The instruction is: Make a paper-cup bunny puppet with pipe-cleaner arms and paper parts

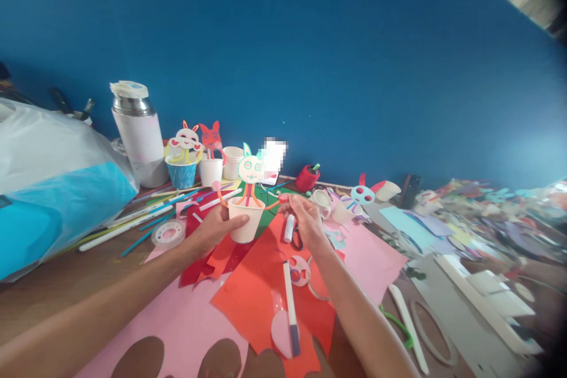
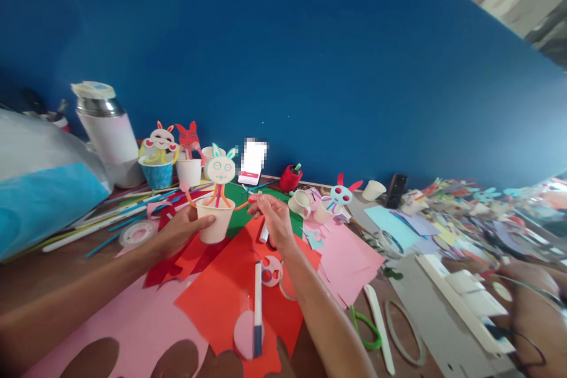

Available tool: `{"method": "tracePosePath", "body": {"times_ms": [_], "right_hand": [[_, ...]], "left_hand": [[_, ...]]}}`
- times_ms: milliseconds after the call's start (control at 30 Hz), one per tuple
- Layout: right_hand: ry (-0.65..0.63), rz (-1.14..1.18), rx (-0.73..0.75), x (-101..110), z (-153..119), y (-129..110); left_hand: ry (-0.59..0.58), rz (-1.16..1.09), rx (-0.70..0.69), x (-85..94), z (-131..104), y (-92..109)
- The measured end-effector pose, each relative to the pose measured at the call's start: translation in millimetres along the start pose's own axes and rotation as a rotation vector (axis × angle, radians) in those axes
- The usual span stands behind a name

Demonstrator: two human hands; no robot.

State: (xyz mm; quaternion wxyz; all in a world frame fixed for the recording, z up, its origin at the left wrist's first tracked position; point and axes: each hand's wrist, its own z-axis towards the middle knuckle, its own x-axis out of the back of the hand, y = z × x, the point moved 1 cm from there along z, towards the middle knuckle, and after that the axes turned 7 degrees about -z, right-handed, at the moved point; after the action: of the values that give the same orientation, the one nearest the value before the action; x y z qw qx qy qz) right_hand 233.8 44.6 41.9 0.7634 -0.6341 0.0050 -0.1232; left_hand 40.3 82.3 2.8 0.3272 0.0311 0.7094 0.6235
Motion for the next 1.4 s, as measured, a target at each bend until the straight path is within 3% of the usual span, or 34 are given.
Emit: {"method": "tracePosePath", "body": {"times_ms": [233, 467, 800, 1200, 1400], "right_hand": [[0.023, -0.027, -0.004, -3.6, -0.7, -1.2], [0.081, -0.12, -0.003, -6.0, -1.1, 0.4], [0.094, -0.126, 0.013, -5.5, 1.1, 7.2], [0.029, 0.008, -0.027, -5.7, 0.2, 4.4], [0.042, 0.076, -0.028, -4.6, 2.7, 15.8]], "left_hand": [[0.027, 0.031, -0.02, -1.7, -0.7, -0.8], [-0.049, 0.077, 0.01, -2.9, -1.0, -2.2], [-0.038, 0.07, -0.012, -4.8, -2.9, 0.4], [-0.017, 0.013, 0.009, -4.5, -2.8, -1.1], [0.033, -0.085, 0.028, 0.6, -0.4, -3.0]]}}
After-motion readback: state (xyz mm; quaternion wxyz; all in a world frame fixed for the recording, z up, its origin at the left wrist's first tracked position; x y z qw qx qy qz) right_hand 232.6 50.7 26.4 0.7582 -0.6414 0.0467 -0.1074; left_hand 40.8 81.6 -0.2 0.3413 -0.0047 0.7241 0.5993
